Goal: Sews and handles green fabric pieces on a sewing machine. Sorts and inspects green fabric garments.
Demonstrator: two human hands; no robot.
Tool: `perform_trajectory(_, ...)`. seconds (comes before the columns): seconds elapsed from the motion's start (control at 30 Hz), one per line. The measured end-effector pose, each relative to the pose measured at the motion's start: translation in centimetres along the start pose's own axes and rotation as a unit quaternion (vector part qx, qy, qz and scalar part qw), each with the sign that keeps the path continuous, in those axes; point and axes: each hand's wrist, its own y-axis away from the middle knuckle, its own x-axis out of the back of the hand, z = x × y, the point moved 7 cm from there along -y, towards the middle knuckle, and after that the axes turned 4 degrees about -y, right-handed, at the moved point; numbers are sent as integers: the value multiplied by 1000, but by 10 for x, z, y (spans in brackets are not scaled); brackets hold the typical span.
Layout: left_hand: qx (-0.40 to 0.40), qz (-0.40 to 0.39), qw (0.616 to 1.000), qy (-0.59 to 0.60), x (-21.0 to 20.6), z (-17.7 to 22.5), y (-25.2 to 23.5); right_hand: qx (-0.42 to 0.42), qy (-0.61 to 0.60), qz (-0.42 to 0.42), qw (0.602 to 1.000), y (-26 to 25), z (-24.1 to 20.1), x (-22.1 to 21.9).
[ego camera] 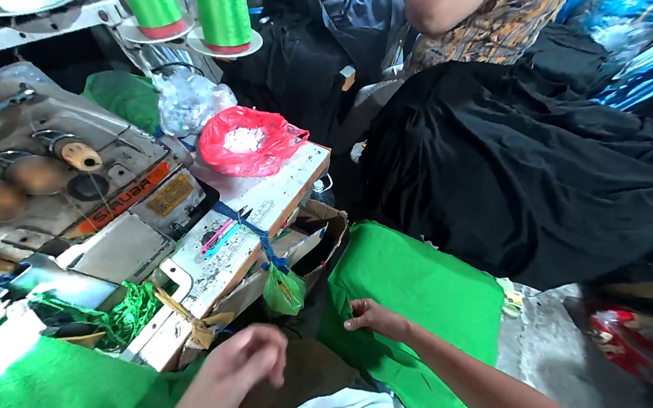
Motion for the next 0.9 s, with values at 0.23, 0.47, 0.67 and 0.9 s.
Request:
perform_trajectory(0.23, 281, -119, 942, -141, -61, -130, -104, 101, -27, 59, 993, 32, -17, -5)
perform_trajectory(0.47, 257, -123, 952, -110, -108, -154, -141, 124, -8, 78, 989, 44, -26, -6)
perform_trajectory(0.67, 315, -113, 938, -88, -100, -170, -137, 74, -111, 81, 988, 42, -7, 15)
perform_trajectory(0.9, 312, -110, 901, -282, -75, -194, -136, 7, -59, 521, 851, 122, 19, 215)
